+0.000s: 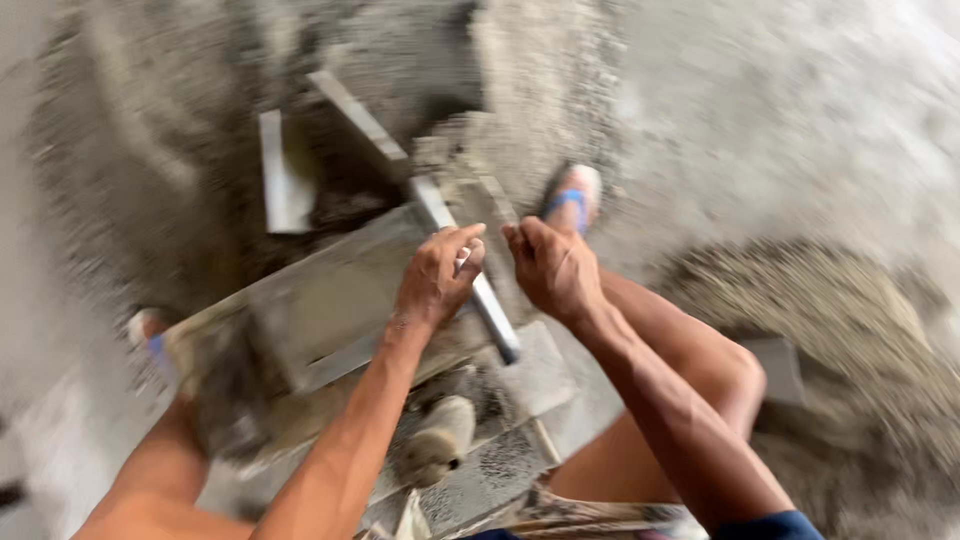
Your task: The person fills a metal mold with a sand and cement mixture, levels it using a trowel, and then compresses the mixture with a handheld metal press to form concrete blocks. They carry the finished block by hand and place it onto a stack.
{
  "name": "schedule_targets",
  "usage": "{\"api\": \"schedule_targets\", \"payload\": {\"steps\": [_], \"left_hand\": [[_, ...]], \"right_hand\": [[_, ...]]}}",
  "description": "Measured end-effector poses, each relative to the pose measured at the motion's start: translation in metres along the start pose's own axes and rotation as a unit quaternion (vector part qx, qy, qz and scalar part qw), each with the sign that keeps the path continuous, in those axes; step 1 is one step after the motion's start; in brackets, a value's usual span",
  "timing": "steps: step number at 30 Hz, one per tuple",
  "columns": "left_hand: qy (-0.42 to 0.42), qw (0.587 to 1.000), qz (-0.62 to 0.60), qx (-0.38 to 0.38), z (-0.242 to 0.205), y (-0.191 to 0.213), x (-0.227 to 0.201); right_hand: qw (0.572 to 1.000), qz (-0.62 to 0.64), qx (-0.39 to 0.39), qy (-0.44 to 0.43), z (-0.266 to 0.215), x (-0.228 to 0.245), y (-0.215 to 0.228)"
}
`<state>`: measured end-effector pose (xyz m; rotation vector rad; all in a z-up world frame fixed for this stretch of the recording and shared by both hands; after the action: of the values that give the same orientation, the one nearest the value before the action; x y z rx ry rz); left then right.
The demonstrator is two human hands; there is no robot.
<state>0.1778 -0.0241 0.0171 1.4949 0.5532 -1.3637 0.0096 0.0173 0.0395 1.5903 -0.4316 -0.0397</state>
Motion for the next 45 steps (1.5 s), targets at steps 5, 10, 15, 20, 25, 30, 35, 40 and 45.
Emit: {"api": "schedule_targets", "payload": {"steps": [5,10,15,20,25,30,35,40,45], "left_hand": [[0.099,0.974,0.086,-0.183,-0.085,0.118,0.026],[0.210,0.823,0.273,-0.452,-0.180,0.168,0.079],[0.398,0.736,0.430,-0.338,-0.214,0.160,0.141],[0.329,0.757,0.457,-0.330,-0.233,0.156,0.166],[0.219,0.794,0.418,-0.382,-0.234,0.180,0.156],[0.016,0.933,0.263,-0.247,-0.171,0.188,0.087],[-0.083,0.950,0.299,-0.040,-0.096,0.146,0.065],[-0.116,0.931,0.339,0.068,-0.060,0.118,0.058],[-0.075,0.922,0.362,0.115,-0.060,0.109,0.068]], "right_hand": [[0.974,0.063,0.021,0.215,-0.033,0.150,-0.009],[0.954,0.065,0.015,0.294,-0.054,0.196,-0.046],[0.957,0.020,0.020,0.288,-0.057,0.186,-0.051],[0.975,0.070,0.004,0.212,-0.056,0.148,-0.016],[0.995,0.092,-0.009,-0.043,-0.030,0.064,-0.004],[0.870,0.349,0.232,-0.258,-0.030,0.056,-0.056],[0.896,0.318,0.203,-0.232,-0.027,0.043,-0.070],[0.901,0.318,0.190,-0.227,-0.027,0.048,-0.066],[0.897,0.322,0.199,-0.230,-0.025,0.046,-0.072]]}}
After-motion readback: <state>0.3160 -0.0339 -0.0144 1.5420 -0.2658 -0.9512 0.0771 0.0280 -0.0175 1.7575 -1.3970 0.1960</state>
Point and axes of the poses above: each hand's wrist, its own z-axis towards the middle knuckle, its own y-axis out of the back of the hand, x = y × z, the point moved 1 cm from there along z, towards the middle knuckle, and after that the axes turned 15 degrees about -z, right-handed, at the moved point
